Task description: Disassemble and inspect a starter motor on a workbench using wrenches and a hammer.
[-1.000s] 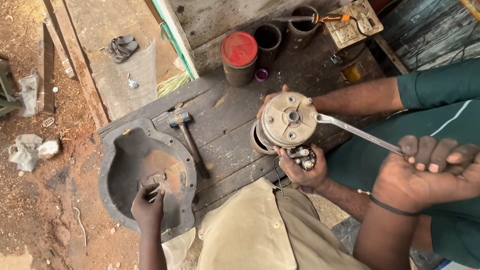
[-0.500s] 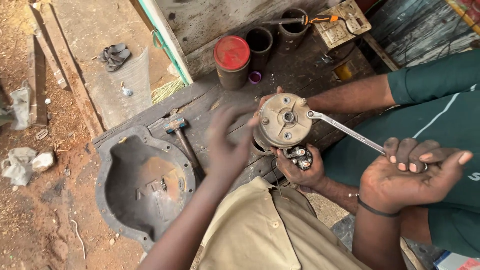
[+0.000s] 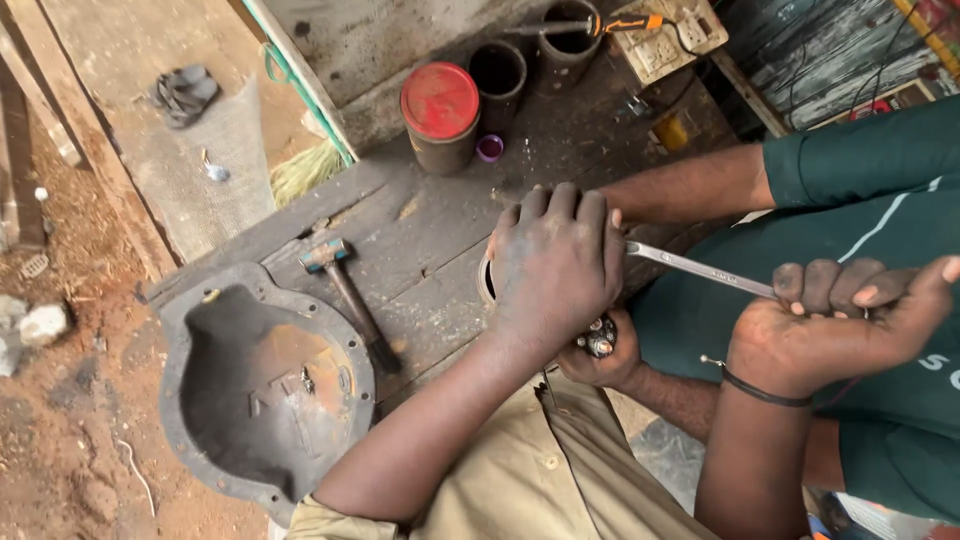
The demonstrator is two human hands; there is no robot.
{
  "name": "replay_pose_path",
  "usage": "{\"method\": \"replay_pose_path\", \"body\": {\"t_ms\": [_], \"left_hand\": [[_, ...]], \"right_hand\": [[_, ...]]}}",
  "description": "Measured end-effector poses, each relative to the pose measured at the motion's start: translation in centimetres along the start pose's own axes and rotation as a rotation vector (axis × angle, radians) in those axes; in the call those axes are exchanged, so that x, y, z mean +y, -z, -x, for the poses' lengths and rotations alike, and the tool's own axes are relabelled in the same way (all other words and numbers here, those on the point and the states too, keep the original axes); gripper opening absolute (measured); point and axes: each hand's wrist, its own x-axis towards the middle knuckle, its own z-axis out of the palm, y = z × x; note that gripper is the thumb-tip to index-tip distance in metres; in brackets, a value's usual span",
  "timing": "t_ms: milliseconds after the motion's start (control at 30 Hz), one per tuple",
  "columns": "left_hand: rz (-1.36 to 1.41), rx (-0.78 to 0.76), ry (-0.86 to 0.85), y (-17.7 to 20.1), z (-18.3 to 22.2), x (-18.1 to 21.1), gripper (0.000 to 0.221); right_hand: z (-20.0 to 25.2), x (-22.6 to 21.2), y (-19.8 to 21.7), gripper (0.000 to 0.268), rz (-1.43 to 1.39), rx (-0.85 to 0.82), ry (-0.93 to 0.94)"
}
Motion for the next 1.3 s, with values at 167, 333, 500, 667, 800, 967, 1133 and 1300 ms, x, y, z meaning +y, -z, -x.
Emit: {"method": "replay_pose_path", "body": {"t_ms": [167,333,500,667,800,967,1133,1300], "left_hand": [[-0.026,0.102,-0.102,-0.1,-0.1,-0.3,0.022],[0.038,0.079,-0.108,-0.4,-0.2,-0.5,0.022],[0.044,0.072,-0.108,0.9,-0.2,-0.2,0.024],[0.22,0.029,-0.107,1.9,-0.2,-0.4,0.06],[0.257,0.12,-0.071,1.0,1.4,-2.4,0.06],[0.603,0.124,0.031,-0.3,3.5,-5.4,0.051],[1.051,-0.022,0.139,-0.9,3.9,-5.6,0.044],[1.013,0.155,-0.252,-1.9,3.9,-5.8,0.039]], "right_hand": [[-2.0,0.6,0.8,0.049,-0.109,0.068,-0.118],[-10.0,5.2,1.1,0.048,-0.189,-0.158,-0.317],[-14.6,12.0,-6.1,0.052,-0.217,-0.233,-0.549],[-11.4,23.2,-18.0,0.048,-0.243,-0.959,-1.261],[-1.7,9.9,-28.2,0.046,0.308,-1.351,-0.785],[2.5,8.0,-28.0,0.062,0.313,-1.732,-0.625],[5.4,4.5,-26.5,0.048,0.296,-1.944,-0.515],[8.3,-3.3,-21.2,0.023,0.284,-1.988,0.017]]}}
